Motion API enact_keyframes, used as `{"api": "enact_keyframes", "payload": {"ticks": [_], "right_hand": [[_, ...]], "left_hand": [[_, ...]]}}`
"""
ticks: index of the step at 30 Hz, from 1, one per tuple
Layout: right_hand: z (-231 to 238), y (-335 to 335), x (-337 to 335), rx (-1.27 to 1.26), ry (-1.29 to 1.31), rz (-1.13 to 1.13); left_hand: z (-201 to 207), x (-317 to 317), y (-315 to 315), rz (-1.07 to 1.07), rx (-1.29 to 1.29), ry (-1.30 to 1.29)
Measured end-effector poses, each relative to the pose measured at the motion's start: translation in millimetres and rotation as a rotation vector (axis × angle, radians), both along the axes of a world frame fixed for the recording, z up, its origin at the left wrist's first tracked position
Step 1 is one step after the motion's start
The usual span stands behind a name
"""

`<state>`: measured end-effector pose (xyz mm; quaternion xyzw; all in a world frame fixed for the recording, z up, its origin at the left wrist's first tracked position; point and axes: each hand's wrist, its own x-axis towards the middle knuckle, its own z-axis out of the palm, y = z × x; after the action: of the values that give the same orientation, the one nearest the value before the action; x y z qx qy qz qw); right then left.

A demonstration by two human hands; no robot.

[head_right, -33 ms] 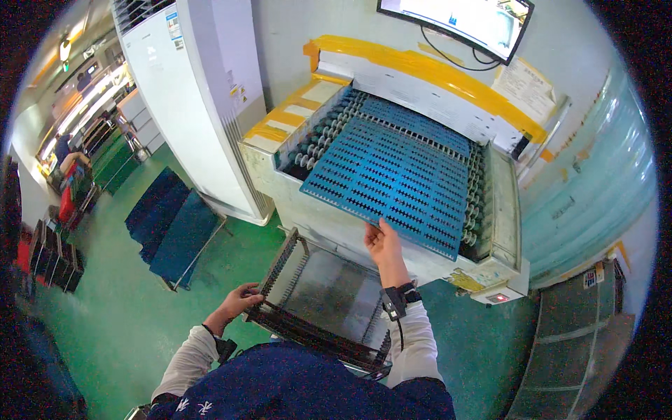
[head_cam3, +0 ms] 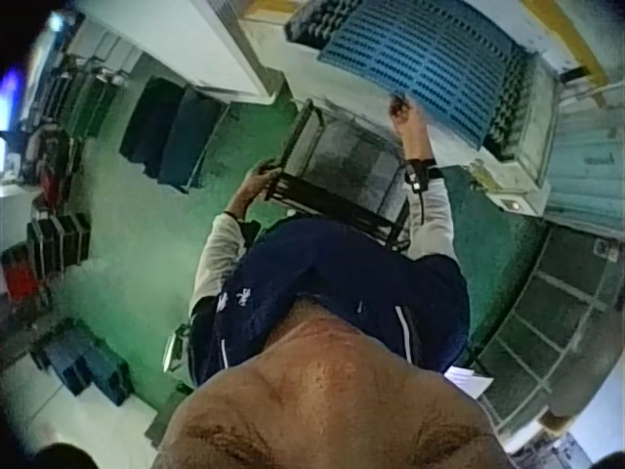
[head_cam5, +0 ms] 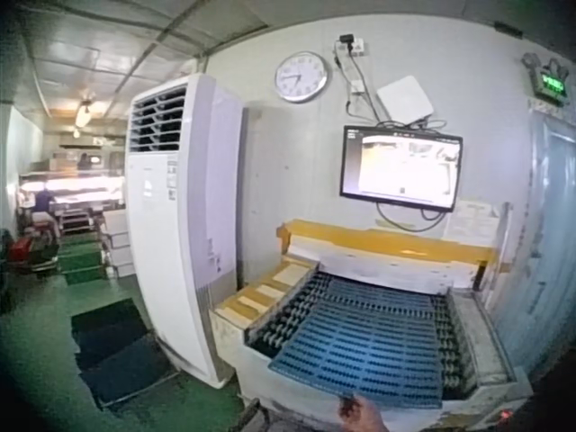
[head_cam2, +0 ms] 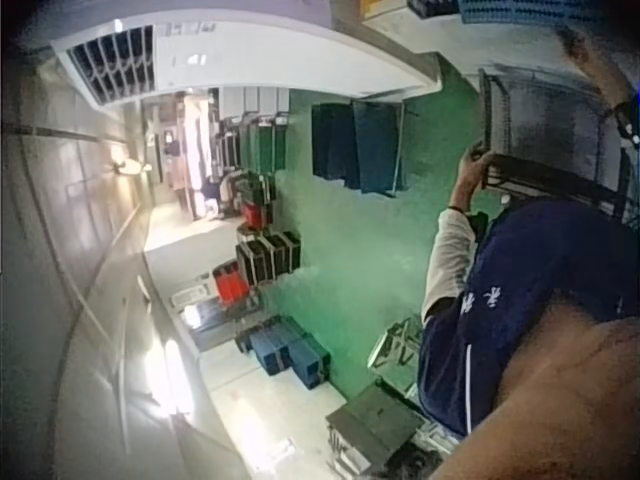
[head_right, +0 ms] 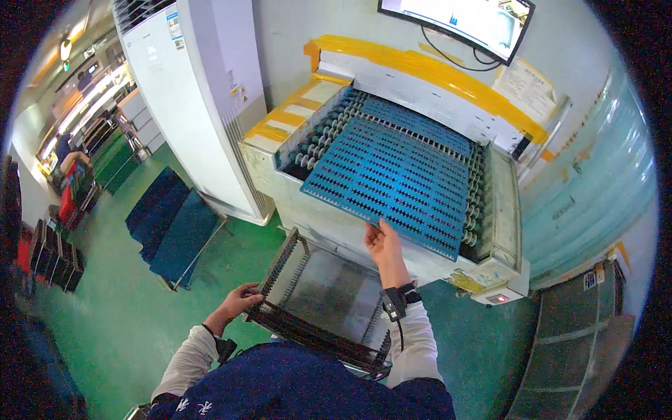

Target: Loading perforated blue sheets into a processing machine from a storage rack on the fabrication floor.

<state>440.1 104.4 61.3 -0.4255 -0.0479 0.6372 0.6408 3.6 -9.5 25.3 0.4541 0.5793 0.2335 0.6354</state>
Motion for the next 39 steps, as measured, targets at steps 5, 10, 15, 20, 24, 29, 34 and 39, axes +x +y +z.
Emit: {"api": "enact_keyframes", "payload": {"ticks": [5,10,15,20,24,29,34,39], "right_hand": [[0.3,0.1,-1.0,-0.012,0.032,-0.001],[-1.5,-1.0,3.2,-0.034,0.016,0.003],[-7.0,-22.7,-25.5,0.047,-0.314,0.392],[-15.6,-96.8,-85.0,0.090,-0.614,1.032],[-64.1,-142.8,-101.1,0.278,-0.841,1.239],[-38.1,-172.3,-118.5,0.270,-1.069,1.266],[-44.4,-181.2,-122.9,0.321,-1.309,1.161],[-44.7,-184.2,-128.1,0.399,-1.477,1.121]], "left_hand": [[-0.4,-1.5,0.2,-0.001,-0.003,0.009],[7.9,2.6,-0.7,-0.025,0.012,0.026],[-3.2,-2.7,-3.0,-0.021,0.004,0.031],[-24.0,-8.3,-2.1,-0.026,0.019,-0.041],[-25.4,-6.9,-1.5,-0.004,0.055,0.086],[-33.6,-10.1,-2.1,-0.070,0.142,0.164],[-31.1,-7.8,0.9,-0.071,0.134,0.212],[-22.5,-8.6,-0.5,-0.087,0.125,0.213]]}}
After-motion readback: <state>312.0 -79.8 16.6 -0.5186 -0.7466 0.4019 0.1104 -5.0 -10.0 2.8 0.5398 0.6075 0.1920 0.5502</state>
